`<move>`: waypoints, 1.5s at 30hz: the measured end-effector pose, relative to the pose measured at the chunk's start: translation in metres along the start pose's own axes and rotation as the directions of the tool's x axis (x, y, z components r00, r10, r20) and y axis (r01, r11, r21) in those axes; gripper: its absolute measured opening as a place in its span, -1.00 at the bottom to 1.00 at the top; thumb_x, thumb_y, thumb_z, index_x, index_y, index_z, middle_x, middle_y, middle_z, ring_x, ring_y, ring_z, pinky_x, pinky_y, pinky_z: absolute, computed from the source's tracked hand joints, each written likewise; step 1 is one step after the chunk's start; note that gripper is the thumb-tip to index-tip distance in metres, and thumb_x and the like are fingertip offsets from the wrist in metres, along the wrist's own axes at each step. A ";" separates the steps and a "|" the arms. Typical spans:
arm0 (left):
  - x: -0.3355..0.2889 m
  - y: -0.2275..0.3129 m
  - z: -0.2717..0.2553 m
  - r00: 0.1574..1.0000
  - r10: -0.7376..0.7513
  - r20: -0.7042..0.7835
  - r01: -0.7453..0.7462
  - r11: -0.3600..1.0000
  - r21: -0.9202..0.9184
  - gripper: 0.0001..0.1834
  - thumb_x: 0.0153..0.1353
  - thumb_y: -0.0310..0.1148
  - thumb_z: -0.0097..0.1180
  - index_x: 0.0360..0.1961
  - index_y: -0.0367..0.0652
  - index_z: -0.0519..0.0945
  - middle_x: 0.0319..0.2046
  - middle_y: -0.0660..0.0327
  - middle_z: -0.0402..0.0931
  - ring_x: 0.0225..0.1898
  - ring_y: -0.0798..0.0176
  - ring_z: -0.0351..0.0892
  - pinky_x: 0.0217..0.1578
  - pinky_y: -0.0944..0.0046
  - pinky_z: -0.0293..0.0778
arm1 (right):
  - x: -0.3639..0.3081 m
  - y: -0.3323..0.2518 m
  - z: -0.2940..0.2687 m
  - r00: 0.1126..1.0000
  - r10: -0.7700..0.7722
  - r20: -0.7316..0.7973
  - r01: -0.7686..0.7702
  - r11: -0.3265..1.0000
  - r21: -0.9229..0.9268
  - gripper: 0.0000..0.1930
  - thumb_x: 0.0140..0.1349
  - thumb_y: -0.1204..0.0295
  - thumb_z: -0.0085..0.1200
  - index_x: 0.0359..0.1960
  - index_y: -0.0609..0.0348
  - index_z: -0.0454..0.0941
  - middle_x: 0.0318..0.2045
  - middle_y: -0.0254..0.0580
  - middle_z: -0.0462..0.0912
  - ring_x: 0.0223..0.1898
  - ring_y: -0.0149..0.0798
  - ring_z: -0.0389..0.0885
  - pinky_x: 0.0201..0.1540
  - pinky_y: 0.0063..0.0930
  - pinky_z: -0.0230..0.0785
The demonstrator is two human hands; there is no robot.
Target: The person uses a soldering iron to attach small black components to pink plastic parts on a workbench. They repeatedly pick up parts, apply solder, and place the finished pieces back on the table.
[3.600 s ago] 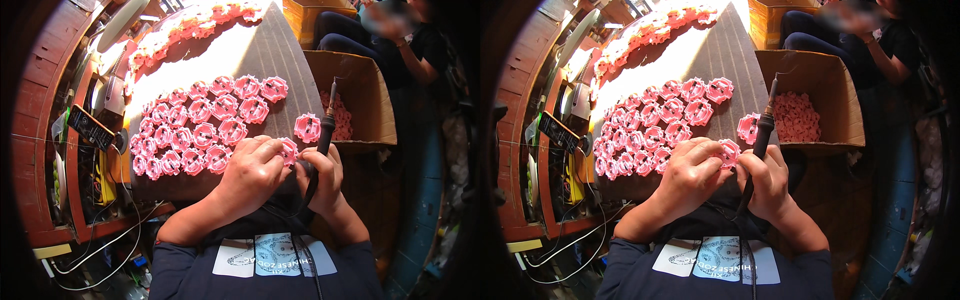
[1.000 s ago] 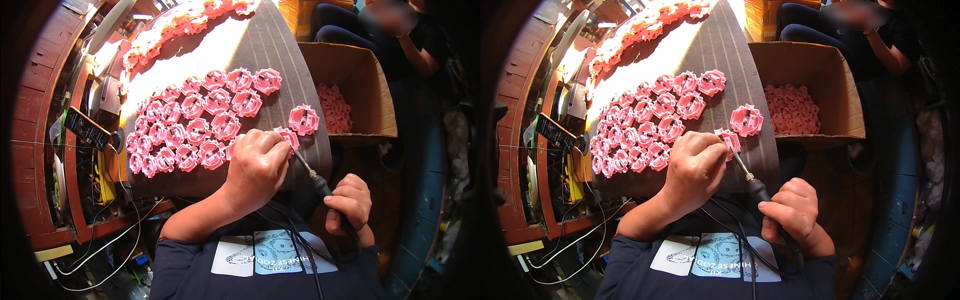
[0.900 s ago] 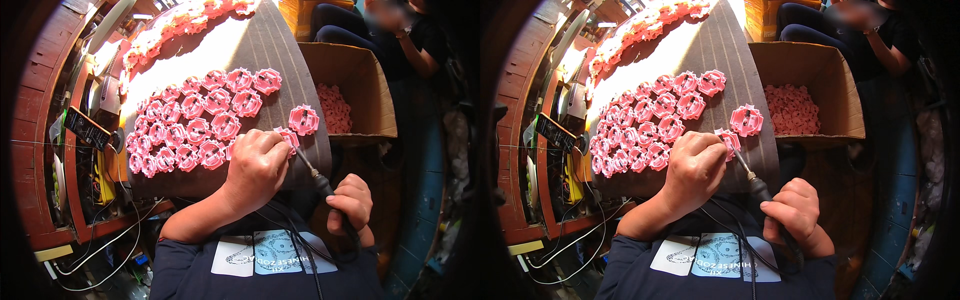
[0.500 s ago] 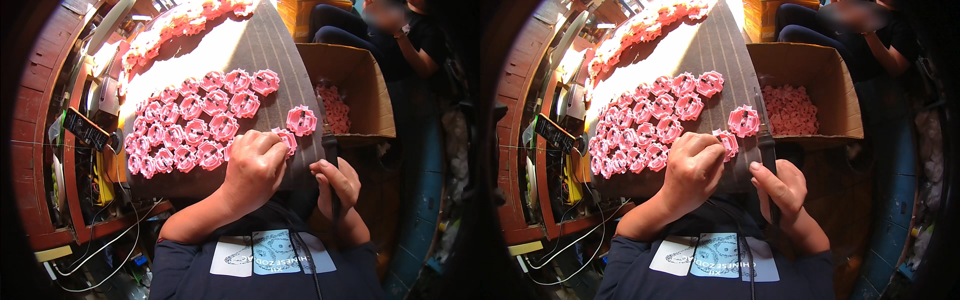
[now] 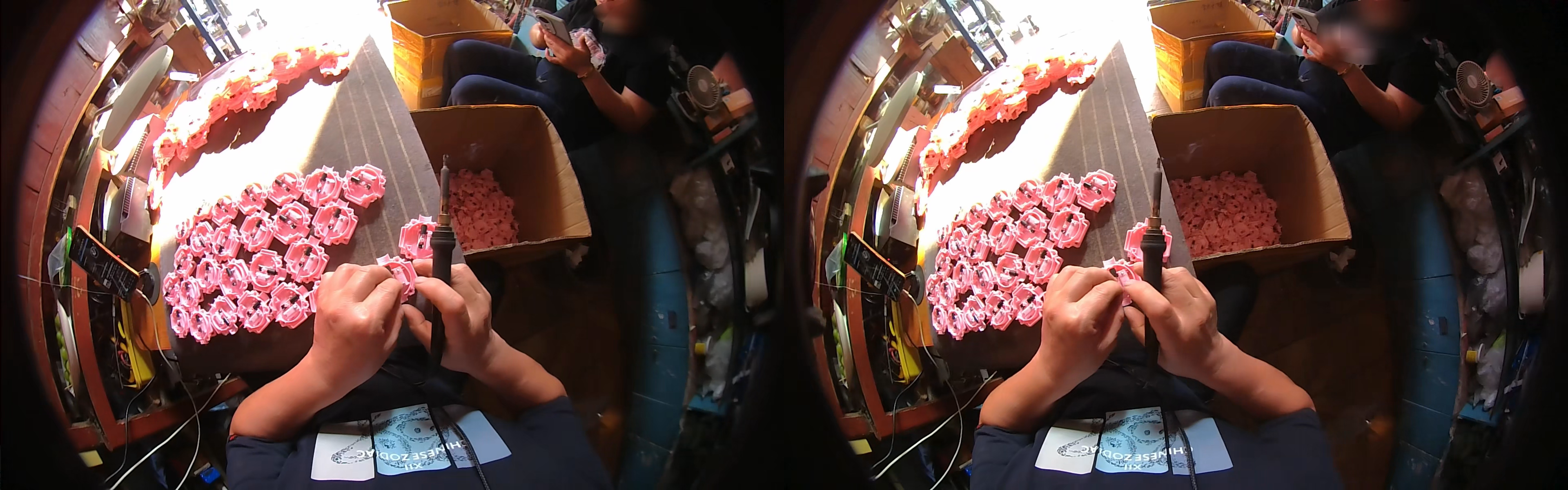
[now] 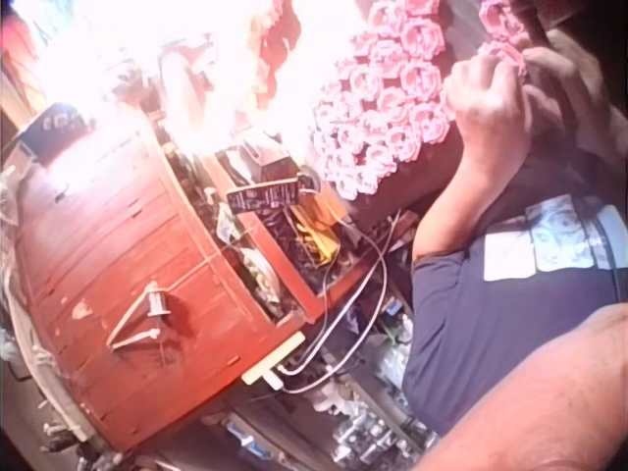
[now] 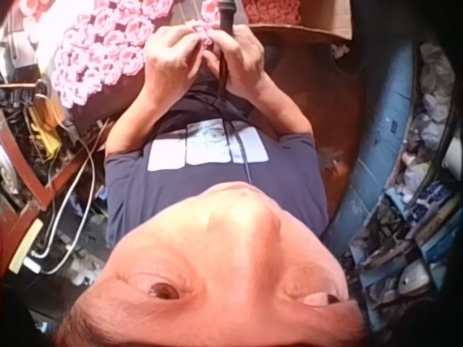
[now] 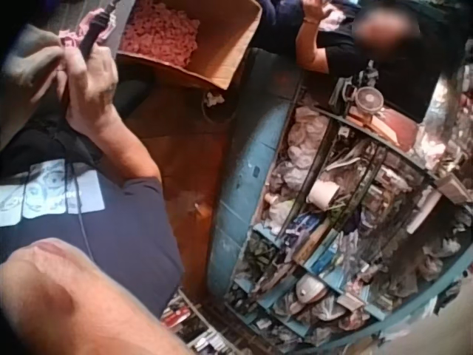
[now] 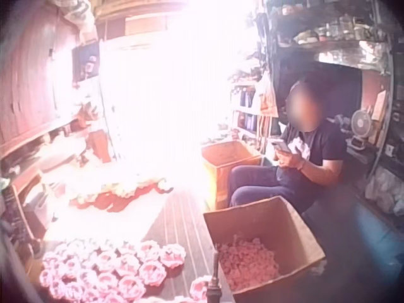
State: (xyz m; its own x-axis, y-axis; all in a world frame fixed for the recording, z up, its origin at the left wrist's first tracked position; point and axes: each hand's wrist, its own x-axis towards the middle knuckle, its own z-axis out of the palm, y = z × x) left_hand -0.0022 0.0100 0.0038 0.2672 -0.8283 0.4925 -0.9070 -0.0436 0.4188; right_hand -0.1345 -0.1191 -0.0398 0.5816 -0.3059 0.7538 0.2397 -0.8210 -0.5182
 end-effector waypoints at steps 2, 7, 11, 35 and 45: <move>0.001 0.001 0.001 1.000 0.003 -0.014 -0.004 1.000 -0.013 -0.79 0.06 -0.50 0.38 -0.25 -0.16 0.67 -0.23 0.20 0.63 -0.21 0.03 0.60 -0.21 0.03 0.44 | 0.001 0.001 0.002 1.000 -0.014 0.005 0.013 1.000 0.013 -0.42 0.16 0.53 0.40 0.26 0.16 0.51 0.05 0.12 0.71 -0.14 0.13 0.72 -0.15 -0.08 0.59; 0.001 0.001 -0.003 0.999 -0.016 0.033 0.016 1.000 -0.016 -0.74 0.04 -0.54 0.40 -0.19 -0.20 0.69 -0.20 0.14 0.65 -0.18 -0.03 0.63 -0.14 0.01 0.49 | 0.001 0.003 0.006 1.000 -0.020 0.006 0.021 1.000 -0.003 -0.44 0.19 0.53 0.39 0.23 0.16 0.49 -0.03 0.09 0.72 -0.21 0.13 0.71 -0.20 -0.08 0.57; -0.001 0.001 -0.003 1.000 -0.026 0.018 0.026 1.000 -0.001 -0.76 0.07 -0.54 0.39 -0.19 -0.20 0.69 -0.20 0.16 0.65 -0.17 -0.01 0.63 -0.13 0.01 0.48 | 0.002 0.002 0.010 1.000 -0.022 -0.021 0.022 1.000 0.003 -0.40 0.14 0.57 0.42 0.23 0.17 0.47 -0.03 0.08 0.73 -0.21 0.09 0.72 -0.21 -0.11 0.59; -0.033 -0.005 -0.051 0.987 -0.148 -0.062 0.149 0.989 0.004 -0.65 0.07 -0.59 0.46 -0.08 -0.25 0.70 -0.11 0.04 0.64 -0.07 -0.06 0.67 -0.05 0.03 0.60 | 0.005 0.003 0.010 0.997 0.002 0.079 -0.003 1.000 0.012 -0.39 0.18 0.67 0.38 0.24 0.20 0.38 0.01 0.15 0.70 -0.25 0.02 0.65 -0.22 -0.18 0.53; -0.049 -0.003 -0.038 0.990 -0.137 0.015 0.136 0.989 0.059 -0.65 0.14 -0.65 0.41 -0.03 -0.31 0.64 -0.09 -0.01 0.59 -0.14 -0.12 0.66 -0.13 0.03 0.61 | 0.003 -0.010 0.012 0.995 -0.098 0.007 0.097 0.993 0.070 -0.47 0.22 0.64 0.36 0.19 0.21 0.40 -0.12 0.16 0.70 -0.29 0.11 0.70 -0.26 -0.10 0.58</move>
State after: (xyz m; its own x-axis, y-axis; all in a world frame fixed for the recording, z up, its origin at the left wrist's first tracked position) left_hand -0.0006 0.0720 0.0075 0.3842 -0.8225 0.4194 -0.8799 -0.1886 0.4361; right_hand -0.1256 -0.1060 -0.0373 0.5605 -0.2212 0.7981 0.3485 -0.8112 -0.4696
